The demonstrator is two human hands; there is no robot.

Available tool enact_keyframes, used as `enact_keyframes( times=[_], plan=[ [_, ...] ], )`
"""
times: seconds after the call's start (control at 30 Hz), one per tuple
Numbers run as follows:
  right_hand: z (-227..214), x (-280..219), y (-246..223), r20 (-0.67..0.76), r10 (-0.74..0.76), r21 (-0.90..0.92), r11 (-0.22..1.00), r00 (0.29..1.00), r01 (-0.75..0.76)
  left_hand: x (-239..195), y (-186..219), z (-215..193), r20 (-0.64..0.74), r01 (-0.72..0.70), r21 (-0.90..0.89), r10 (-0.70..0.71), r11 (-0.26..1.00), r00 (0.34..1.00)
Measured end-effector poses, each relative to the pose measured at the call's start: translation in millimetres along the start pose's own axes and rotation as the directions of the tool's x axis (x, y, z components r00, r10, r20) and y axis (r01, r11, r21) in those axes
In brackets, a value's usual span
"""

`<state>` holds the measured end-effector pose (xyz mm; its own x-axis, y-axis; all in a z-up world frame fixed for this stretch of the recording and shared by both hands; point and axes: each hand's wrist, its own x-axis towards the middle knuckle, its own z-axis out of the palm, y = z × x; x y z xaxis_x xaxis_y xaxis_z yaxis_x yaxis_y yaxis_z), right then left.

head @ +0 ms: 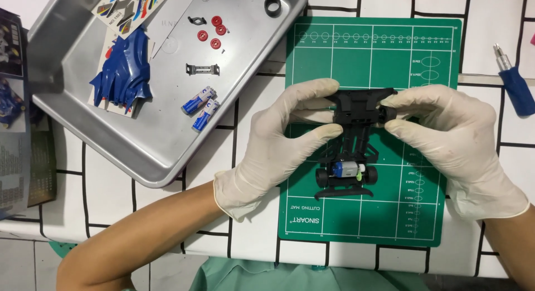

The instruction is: Assembling a toy car chassis by installing the gear shaft, motor, and batteries.

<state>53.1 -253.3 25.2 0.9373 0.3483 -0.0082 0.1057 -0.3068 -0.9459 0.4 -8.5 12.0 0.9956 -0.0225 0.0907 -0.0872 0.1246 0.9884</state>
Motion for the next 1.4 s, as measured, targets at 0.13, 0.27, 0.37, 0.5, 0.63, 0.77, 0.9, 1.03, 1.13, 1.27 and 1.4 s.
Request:
enact_keyframes(
  times=[0.13,0.27,0.37,0.5,0.63,0.77,0.9,1.03,1.13,1.27,1.4],
  plan=[
    [2.2,1.4,-3.5,-0.006,0.020,0.008,1.000,1.000,-0.020,0.5,0.3,-1.0,-0.019,0.047,-0.046,-0.048,0.998,0.999],
    [3.6,2.6,-9.5,-0.031,0.069,0.058,0.996,0.997,-0.067,2.5,-0.5,-1.4,-0.016,0.040,-0.058,-0.041,0.998,0.999],
    [-0.4,4.2,-4.3,0.004,0.043,0.046,0.998,0.999,-0.043,3.9,-0.3,-0.7,-0.024,0.054,-0.046,-0.055,0.997,0.998],
    [-1.7,3.4,2.7,0.015,0.014,0.069,0.997,1.000,-0.016,5.6,3.2,1.2,-0.021,0.087,-0.068,-0.088,0.994,0.996],
    [-3.5,4.4,3.3,0.041,-0.019,0.066,0.998,0.999,0.016,5.6,2.2,2.6,-0.040,0.017,0.020,-0.016,1.000,0.999],
    [-3.4,4.3,4.9,0.045,-0.046,0.108,0.993,0.998,0.041,5.2,1.1,2.7,-0.054,0.048,0.019,-0.047,0.999,0.997],
    [-2.3,0.9,2.7,0.037,-0.025,0.081,0.997,0.999,0.022,3.8,0.3,1.1,-0.059,0.051,0.002,-0.051,0.999,0.997],
    [-0.2,-1.9,6.2,0.030,-0.091,0.084,0.993,0.995,0.088,3.5,-0.9,0.0,-0.053,0.016,0.031,-0.015,0.999,0.998],
    [3.6,-7.5,8.5,0.003,-0.086,0.185,0.979,0.996,0.084,1.0,-2.7,-0.2,-0.050,0.018,0.032,-0.016,0.999,0.999],
    [5.8,-4.1,-12.1,-0.018,0.158,0.282,0.948,0.987,-0.147,2.7,-2.5,0.6,-0.037,0.000,0.037,0.002,0.999,0.999],
    [6.6,1.7,-11.4,0.060,0.106,0.300,0.947,0.993,-0.119,3.9,-3.9,1.3,-0.051,-0.013,0.062,0.017,0.998,0.999]
  ],
)
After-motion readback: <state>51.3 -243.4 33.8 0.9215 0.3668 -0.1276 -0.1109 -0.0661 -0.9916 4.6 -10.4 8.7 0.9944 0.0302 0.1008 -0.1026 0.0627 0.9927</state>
